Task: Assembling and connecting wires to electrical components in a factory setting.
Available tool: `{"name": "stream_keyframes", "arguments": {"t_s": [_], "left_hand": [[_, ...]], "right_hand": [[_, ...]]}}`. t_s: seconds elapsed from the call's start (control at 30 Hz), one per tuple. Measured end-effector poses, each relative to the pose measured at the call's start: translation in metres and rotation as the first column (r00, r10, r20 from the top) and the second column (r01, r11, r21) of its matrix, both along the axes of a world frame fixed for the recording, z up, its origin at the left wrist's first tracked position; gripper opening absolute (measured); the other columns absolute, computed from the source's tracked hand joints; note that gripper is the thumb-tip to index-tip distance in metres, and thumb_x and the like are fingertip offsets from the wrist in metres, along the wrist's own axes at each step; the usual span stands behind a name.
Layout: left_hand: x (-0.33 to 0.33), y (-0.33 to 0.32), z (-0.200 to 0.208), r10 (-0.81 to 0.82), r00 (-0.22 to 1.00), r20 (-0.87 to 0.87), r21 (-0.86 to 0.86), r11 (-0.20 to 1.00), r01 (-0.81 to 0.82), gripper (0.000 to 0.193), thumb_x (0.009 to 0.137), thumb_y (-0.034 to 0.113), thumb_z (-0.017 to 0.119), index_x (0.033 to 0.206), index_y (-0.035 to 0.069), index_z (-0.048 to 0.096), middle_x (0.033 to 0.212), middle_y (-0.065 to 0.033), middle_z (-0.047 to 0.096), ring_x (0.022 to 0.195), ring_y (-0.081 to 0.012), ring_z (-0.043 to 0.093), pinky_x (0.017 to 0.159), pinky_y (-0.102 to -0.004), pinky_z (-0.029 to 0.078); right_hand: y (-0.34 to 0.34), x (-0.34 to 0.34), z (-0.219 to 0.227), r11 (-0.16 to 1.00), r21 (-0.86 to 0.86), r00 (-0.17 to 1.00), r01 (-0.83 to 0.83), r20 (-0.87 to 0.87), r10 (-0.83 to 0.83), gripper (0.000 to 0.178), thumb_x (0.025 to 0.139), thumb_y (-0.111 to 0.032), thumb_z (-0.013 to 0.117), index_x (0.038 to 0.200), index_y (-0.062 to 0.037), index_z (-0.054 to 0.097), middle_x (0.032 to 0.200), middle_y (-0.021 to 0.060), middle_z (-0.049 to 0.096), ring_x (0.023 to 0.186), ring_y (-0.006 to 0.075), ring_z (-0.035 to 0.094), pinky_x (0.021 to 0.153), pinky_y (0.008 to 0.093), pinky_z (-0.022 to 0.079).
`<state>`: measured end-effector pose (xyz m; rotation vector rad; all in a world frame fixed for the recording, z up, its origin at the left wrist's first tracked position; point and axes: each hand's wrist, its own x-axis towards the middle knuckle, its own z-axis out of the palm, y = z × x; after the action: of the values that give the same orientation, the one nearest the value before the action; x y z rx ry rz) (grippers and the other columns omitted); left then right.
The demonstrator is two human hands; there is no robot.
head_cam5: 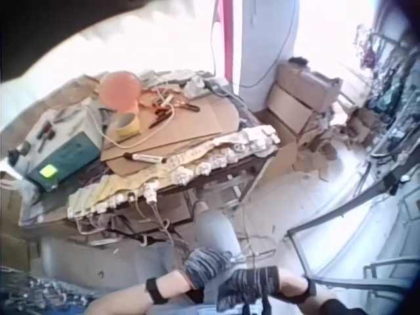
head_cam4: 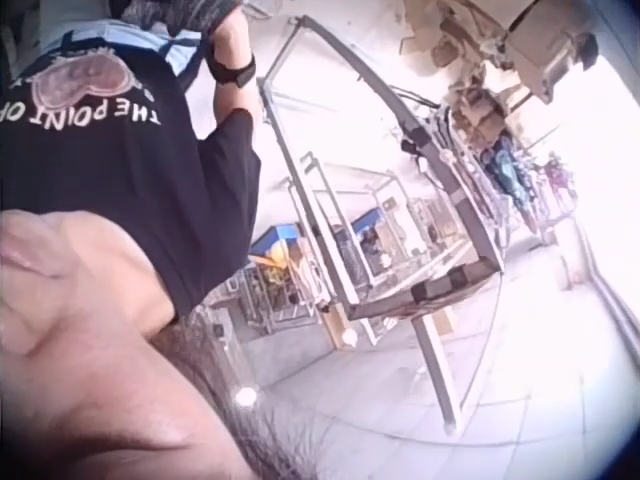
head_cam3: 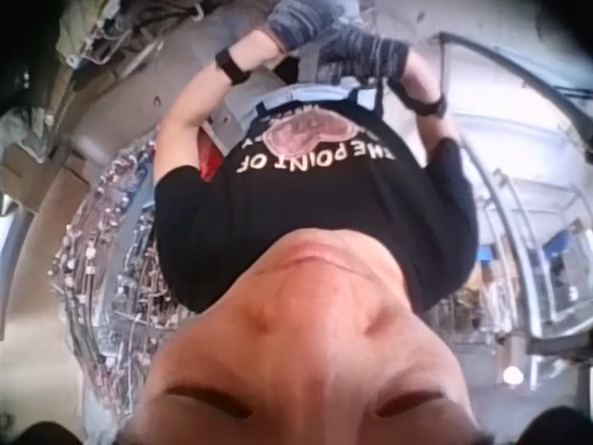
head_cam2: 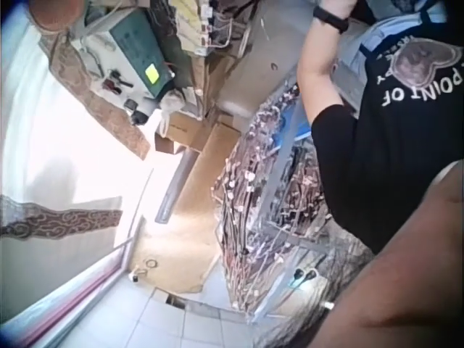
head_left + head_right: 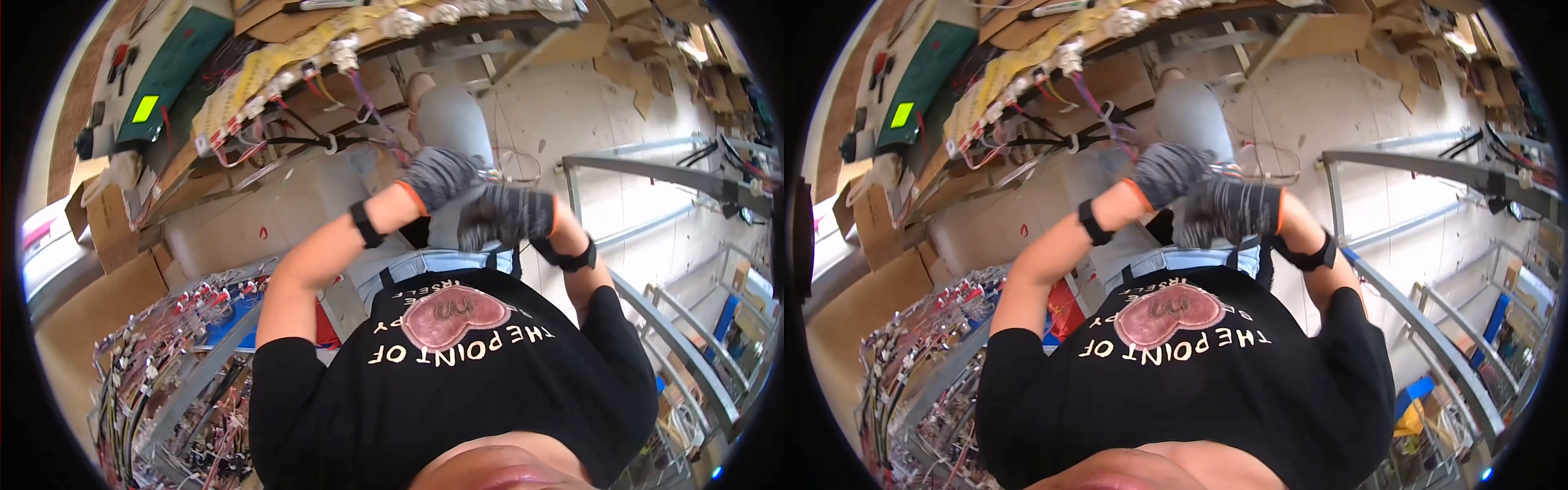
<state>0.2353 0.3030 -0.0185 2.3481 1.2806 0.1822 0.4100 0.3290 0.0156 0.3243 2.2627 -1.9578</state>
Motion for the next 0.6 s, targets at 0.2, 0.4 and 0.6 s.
{"name": "stream_keyframes", "arguments": {"t_s": [0.2,0.4,0.6], "left_hand": [[-0.054,-0.021,0.095,-0.108,0.99,0.09,-0.219,0.968,0.126,0.021,0.083,0.021,0.054,0.099,0.007,0.059,0.079,-0.0106,0.057,0.075,-0.0285,0.055,0.066,-0.0386,0.043],[-0.09,-0.028,0.078,0.004,0.923,0.385,-0.251,0.963,0.101,0.023,0.087,0.017,0.049,0.105,0.003,0.056,0.1,-0.012,0.06,0.094,-0.0262,0.056,0.083,-0.0314,0.043],[-0.016,0.035,0.058,0.101,0.993,-0.065,-0.909,0.404,-0.101,0.035,0.088,0.029,0.053,0.109,0.002,0.053,0.089,-0.0095,0.059,0.079,-0.0154,0.054,0.073,-0.0279,0.043]], "right_hand": [[-0.034,0.014,-0.015,0.742,0.26,0.786,0.617,-0.235,-0.572,0.049,0.078,-0.009,0.06,0.123,-0.0001,0.044,0.1,0.0043,0.058,0.084,0.0151,0.055,0.074,0.0272,0.047],[-0.059,-0.028,0.009,0.853,-0.373,0.852,0.365,-0.237,-0.467,0.021,0.085,-0.016,0.052,0.101,-0.0026,0.055,0.079,0.0067,0.06,0.071,0.017,0.058,0.063,0.0283,0.047],[-0.107,-0.15,-0.084,0.693,0.678,0.964,0.245,-0.096,-0.246,0.022,0.071,-0.011,0.05,0.084,-0.0002,0.064,0.081,0.0177,0.063,0.073,0.0289,0.063,0.067,0.0386,0.05]]}}
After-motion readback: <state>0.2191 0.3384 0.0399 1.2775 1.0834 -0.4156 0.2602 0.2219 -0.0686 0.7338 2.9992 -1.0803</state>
